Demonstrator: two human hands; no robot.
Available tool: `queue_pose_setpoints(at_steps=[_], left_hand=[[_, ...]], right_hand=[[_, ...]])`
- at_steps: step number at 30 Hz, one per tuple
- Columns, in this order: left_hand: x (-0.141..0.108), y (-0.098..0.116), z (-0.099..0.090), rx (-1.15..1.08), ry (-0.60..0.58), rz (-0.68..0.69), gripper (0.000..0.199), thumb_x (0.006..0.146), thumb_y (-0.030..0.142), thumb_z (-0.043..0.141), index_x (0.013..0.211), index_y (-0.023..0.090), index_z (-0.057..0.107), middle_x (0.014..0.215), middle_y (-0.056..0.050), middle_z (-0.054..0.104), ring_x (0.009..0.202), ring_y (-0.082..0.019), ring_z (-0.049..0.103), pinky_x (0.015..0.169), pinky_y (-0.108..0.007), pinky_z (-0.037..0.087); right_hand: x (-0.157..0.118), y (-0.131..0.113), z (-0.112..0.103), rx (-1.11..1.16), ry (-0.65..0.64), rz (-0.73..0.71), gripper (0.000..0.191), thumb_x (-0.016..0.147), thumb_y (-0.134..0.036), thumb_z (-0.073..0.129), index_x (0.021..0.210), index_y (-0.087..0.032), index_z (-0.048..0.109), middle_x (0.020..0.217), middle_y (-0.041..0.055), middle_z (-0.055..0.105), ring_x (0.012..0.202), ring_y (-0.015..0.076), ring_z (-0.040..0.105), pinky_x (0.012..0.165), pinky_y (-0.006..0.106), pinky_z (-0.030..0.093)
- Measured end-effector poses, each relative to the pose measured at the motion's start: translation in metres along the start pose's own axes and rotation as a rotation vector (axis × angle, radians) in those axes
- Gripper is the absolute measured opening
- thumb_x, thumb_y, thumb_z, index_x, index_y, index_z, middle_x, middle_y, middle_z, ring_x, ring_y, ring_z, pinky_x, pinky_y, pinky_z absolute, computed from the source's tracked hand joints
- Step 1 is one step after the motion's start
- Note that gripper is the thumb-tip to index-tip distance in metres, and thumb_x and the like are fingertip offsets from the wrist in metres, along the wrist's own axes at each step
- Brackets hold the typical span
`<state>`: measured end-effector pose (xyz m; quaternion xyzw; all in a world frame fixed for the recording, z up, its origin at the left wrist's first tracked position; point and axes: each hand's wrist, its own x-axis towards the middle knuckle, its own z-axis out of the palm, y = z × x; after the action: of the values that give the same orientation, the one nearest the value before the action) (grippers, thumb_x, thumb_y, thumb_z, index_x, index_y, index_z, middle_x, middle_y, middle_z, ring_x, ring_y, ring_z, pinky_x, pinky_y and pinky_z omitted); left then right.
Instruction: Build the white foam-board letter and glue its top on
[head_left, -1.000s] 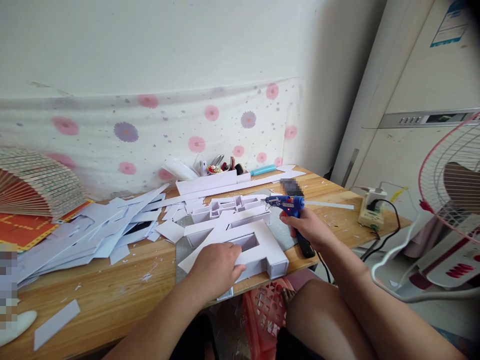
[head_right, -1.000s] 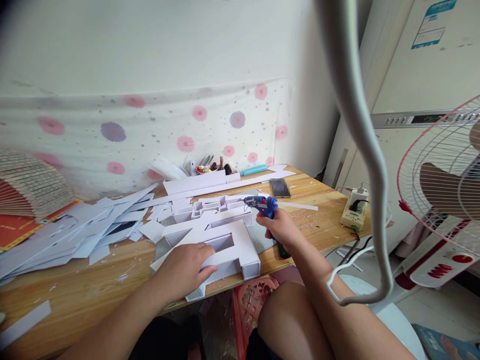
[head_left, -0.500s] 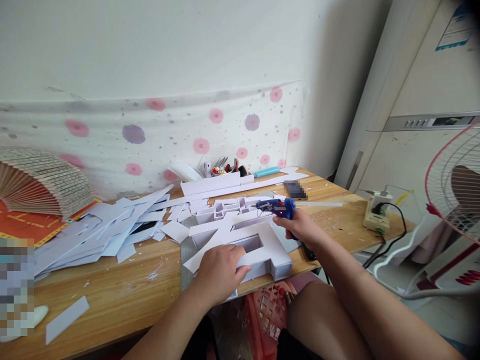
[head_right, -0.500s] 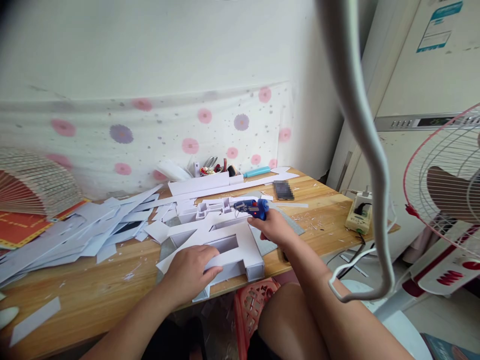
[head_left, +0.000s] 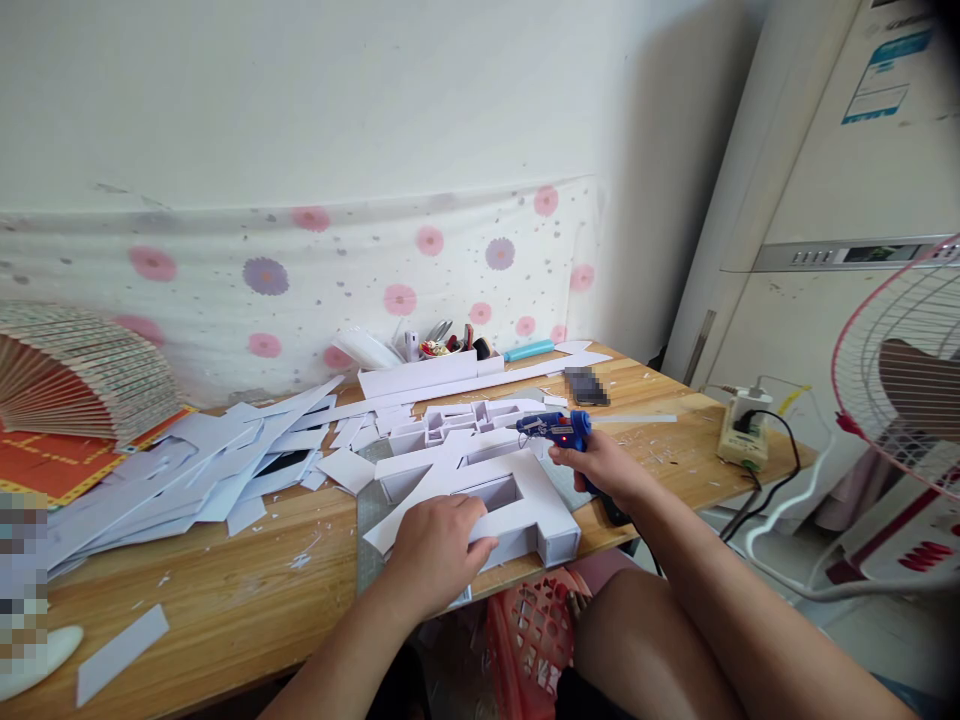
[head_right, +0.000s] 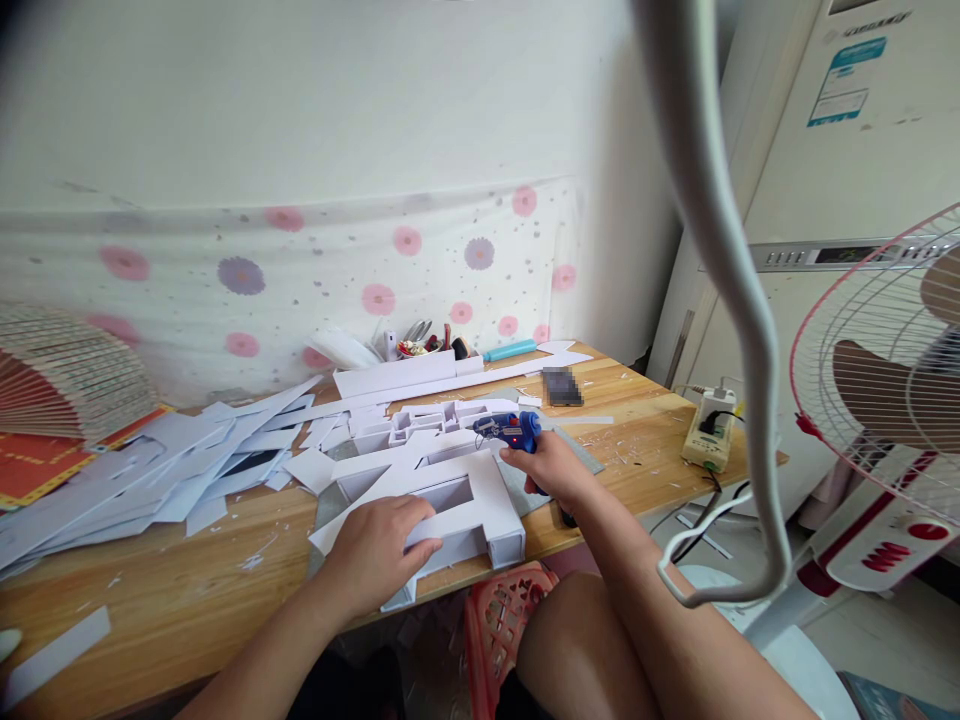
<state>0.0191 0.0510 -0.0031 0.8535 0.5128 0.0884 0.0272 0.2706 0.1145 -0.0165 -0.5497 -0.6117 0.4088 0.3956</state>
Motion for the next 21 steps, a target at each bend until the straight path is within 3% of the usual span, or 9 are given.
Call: queue_pose_setpoints(at_steps=[6, 11, 15, 21], left_hand=[[0.0, 0.0, 0.0, 0.0, 0.003, -0.009, 0.017, 0.083, 0.036, 0.056, 0.092, 0.023, 0.062, 0.092, -0.003, 0.069, 0.089, -0.023, 0.063, 0.074, -0.033, 0.043], [-0.001, 0.0, 0.0, -0.011, -0.005, -0.008, 0.017, 0.084, 0.036, 0.056, 0.091, 0.022, 0.062, 0.092, -0.003, 0.069, 0.089, -0.023, 0.063, 0.074, -0.034, 0.043], [-0.001, 0.002, -0.002, -0.01, -0.008, -0.013, 0.019, 0.084, 0.037, 0.055, 0.092, 0.022, 0.062, 0.093, -0.003, 0.07, 0.09, -0.024, 0.063, 0.074, -0.035, 0.043], [-0.001, 0.003, -0.002, -0.003, -0.006, -0.029, 0.017, 0.083, 0.037, 0.056, 0.09, 0.022, 0.062, 0.093, -0.002, 0.07, 0.089, -0.023, 0.063, 0.074, -0.033, 0.042]], right_hand=[[-0.001, 0.001, -0.003, -0.054, 0.024, 0.032, 0.027, 0.073, -0.045, 0.063, 0.072, -0.02, 0.055, 0.051, -0.0034, 0.052, 0.04, 0.0111, 0.049, 0.041, 0.023, 0.035], [0.001, 0.003, -0.014, -0.094, 0.136, 0.078, 0.025, 0.074, -0.043, 0.062, 0.076, -0.018, 0.059, 0.063, 0.0001, 0.059, 0.043, 0.0107, 0.05, 0.046, 0.026, 0.04], [0.002, 0.011, -0.025, -0.202, 0.195, 0.158, 0.029, 0.075, -0.044, 0.062, 0.064, -0.018, 0.054, 0.056, 0.0002, 0.055, 0.046, 0.0124, 0.053, 0.046, 0.025, 0.038], [0.001, 0.023, -0.034, -0.23, 0.183, 0.17, 0.031, 0.074, -0.046, 0.061, 0.063, -0.019, 0.052, 0.055, 0.0, 0.055, 0.047, 0.0138, 0.053, 0.047, 0.026, 0.038]])
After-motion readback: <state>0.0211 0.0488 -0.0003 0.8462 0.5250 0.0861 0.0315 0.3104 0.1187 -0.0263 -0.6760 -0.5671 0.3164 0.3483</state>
